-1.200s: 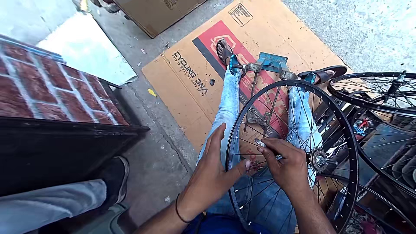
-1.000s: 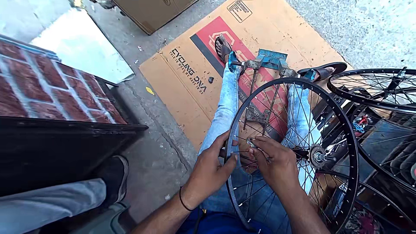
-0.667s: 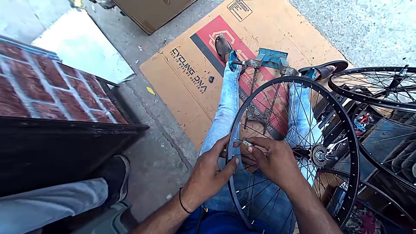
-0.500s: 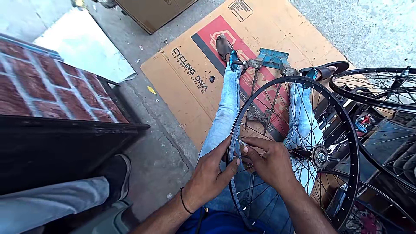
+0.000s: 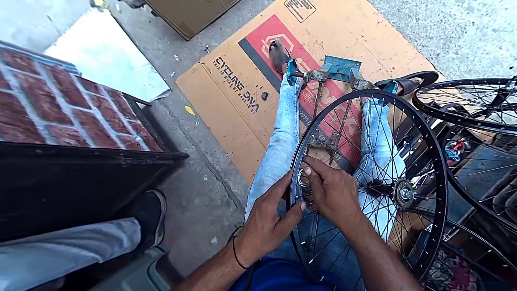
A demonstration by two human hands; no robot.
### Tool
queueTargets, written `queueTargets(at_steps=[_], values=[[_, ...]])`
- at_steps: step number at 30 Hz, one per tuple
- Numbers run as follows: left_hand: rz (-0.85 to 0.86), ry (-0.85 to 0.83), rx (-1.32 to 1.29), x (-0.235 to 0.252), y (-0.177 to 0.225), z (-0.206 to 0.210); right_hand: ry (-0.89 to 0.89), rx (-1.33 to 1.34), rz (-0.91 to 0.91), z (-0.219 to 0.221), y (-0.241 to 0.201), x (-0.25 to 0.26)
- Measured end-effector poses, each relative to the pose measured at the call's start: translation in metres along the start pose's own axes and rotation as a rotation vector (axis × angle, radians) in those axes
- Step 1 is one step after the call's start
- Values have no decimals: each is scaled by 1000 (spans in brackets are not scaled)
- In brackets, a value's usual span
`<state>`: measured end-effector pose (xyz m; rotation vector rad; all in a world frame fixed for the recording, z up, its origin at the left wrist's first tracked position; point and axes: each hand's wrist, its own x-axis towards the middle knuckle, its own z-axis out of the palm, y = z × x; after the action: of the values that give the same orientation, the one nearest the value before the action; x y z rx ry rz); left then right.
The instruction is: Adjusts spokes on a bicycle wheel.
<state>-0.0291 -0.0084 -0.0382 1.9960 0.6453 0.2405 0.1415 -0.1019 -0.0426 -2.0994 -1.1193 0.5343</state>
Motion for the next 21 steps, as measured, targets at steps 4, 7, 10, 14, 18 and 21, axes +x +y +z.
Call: queueTargets(at_steps=[4,7,10,14,18,21], values=[[-72,26,-350,1,1,5,-115,138,33,-7,5,-4],[-75,49,-552,0,7,8,-187,208,100,-12,3,-5],[-52,63,-499,1,5,7,-175,210,97,-12,3,-6],[-58,87,-312,0,-3,3,-19,51,-159,2,12,-12],[-79,78,-319,1,-2,3,-10,-50,50,9,-1,-1],[-73,69,-364,0,-5,1,40,-19,-2,14,3,1]])
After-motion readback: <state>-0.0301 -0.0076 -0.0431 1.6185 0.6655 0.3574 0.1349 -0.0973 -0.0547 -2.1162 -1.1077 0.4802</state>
